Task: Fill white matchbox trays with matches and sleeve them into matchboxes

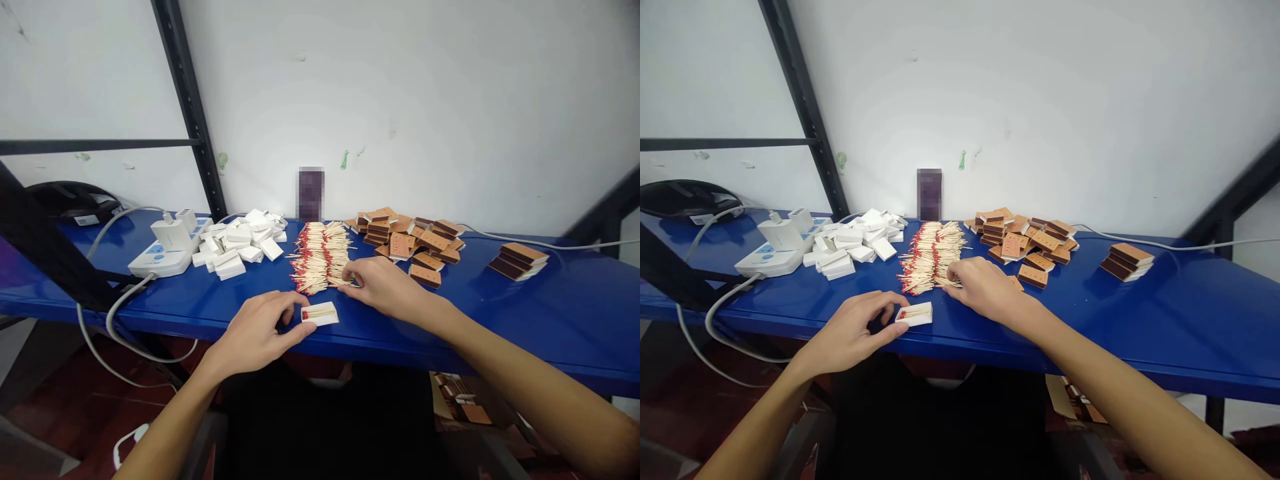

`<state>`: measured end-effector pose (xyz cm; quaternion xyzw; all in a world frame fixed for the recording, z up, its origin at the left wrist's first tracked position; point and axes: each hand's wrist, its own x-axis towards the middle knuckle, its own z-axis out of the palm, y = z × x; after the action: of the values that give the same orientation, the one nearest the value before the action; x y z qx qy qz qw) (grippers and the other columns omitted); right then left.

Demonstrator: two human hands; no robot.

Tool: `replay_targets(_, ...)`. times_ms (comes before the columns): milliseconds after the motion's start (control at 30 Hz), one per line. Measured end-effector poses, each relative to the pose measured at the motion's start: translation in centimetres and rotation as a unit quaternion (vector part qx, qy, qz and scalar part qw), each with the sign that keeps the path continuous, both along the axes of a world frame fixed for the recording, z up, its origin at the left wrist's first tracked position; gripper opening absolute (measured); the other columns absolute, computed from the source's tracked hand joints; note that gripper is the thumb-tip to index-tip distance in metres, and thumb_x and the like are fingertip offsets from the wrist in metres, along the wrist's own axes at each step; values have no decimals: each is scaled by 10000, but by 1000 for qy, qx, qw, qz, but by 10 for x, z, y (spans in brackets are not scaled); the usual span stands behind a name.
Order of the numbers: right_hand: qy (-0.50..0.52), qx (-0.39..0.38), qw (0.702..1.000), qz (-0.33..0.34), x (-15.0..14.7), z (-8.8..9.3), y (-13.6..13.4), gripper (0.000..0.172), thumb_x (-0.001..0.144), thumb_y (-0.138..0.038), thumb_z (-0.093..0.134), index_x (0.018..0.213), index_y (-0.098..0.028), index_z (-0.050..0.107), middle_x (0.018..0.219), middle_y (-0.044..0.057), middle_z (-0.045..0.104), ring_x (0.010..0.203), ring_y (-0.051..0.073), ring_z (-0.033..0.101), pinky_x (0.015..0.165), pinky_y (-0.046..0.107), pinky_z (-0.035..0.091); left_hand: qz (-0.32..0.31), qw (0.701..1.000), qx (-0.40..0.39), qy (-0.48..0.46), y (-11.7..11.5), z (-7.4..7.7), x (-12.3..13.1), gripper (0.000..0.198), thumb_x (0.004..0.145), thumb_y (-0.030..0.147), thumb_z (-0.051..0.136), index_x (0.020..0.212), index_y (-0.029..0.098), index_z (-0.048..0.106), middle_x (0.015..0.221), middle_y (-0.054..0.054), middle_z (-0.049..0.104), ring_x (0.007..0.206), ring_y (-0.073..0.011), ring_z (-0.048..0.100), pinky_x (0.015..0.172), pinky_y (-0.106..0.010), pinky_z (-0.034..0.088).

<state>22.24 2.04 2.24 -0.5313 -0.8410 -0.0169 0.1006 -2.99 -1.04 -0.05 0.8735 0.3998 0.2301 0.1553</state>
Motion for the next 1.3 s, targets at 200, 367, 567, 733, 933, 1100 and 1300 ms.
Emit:
replay_targets(200,-33,21,999,-9,-6,-3,2,181,909,-277,540,871,-166,679,946,90,643,843,197,595,655,272,352,1,1000,26,13,1,-3,0,332,872,512,587,1042,231,627,716,36,540,662,-136,510,619,-260,352)
replay_targets(367,-33,19,999,-3,-4,-6,3,166,895,-224,533,864,-162,684,941,87,627,849,197,592,658,271,357,-3,999,37,19,2,-4,-1,316,863,499,611,1035,234,617,725,40,537,676,-137,516,630,-260,348)
replay_targets(567,13,25,999,15,5,-5,7,126,834,-199,570,795,-162,685,852,62,632,769,178,567,668,271,358,-4,999,39,26,1,-4,-1,319,864,496,614,1052,237,607,728,46,525,685,-134,515,635,-260,341)
replay_targets(733,115,-33,992,48,8,8,-6,139,805,-228,591,757,-163,704,706,15,639,639,135,541,626,254,358,0,999,36,28,2,-4,0,317,864,484,624,1076,251,590,728,54,513,684,-129,516,631,-255,336)
replay_targets(933,115,-91,983,110,-9,17,-29,140,831,-259,609,763,-188,707,682,-7,637,624,118,523,588,239,338,4,999,26,24,2,-6,-1,323,872,464,626,1124,276,553,730,63,511,668,-126,503,623,-251,336)
replay_targets(1100,29,-32,994,99,-29,19,-37,116,819,-186,587,735,-195,667,735,9,670,670,135,538,586,256,295,4,1000,24,18,2,-6,-2,337,891,442,611,1175,284,518,738,67,523,674,-127,506,628,-247,339)
replay_targets(1300,-30,-35,996,79,-40,24,-39,170,835,-199,544,697,-202,643,715,18,665,611,135,503,552,270,239,-1,1000,24,16,2,-6,-1,325,894,452,604,1154,279,518,744,66,526,668,-127,503,625,-248,338)
